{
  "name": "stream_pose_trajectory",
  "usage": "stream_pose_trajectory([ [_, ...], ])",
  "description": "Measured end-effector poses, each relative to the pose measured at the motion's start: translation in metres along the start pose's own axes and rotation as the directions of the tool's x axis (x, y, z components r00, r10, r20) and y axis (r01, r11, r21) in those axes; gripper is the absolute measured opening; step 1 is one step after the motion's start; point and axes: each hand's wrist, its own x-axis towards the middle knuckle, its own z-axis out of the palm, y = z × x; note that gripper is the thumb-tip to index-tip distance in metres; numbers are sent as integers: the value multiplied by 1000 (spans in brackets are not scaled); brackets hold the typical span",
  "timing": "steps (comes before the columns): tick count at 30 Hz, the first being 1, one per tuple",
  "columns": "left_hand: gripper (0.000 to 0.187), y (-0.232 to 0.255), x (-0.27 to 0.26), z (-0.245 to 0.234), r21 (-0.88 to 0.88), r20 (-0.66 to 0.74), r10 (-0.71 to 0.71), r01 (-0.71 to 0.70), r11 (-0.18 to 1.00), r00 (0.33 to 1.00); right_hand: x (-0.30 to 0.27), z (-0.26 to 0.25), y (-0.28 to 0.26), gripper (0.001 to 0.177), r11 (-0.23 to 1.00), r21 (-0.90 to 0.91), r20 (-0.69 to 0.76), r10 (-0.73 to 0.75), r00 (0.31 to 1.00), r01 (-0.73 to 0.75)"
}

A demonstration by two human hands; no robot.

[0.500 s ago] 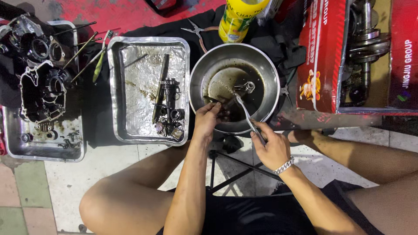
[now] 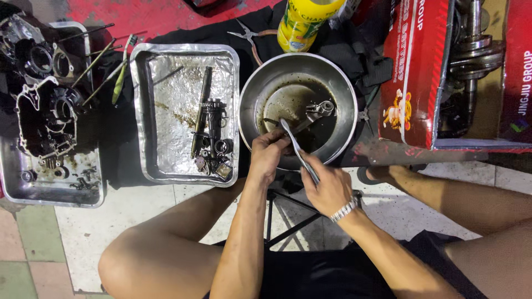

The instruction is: The person cleans small engine parts by scrubbing them with a brush in a metal bowl filled with liquid. They repeatedly dip parts into the bowl, scrub them, and pour additional liquid from a yellow bottle to aid cleaning.

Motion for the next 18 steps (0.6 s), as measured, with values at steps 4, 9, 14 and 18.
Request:
stream_pose_trajectory([
  [4, 25, 2, 1, 3, 54, -11, 3, -2, 999, 1000, -10, -8, 4, 40, 997, -64, 67, 55, 996, -50],
  [9, 21, 2, -2, 6, 140, -40, 49, -43, 989, 998, 11, 5, 4, 40, 997, -63, 24, -43, 999, 44],
  [14, 23, 10, -1, 3, 258, -80, 128, -103, 960, 989, -2, -10, 7, 44, 989, -113, 71, -93, 993, 101],
  [18, 28, 5, -3, 1, 376, -59, 139, -107, 920, 989, 12, 2, 6, 42, 990, -132, 87, -40, 995, 51],
])
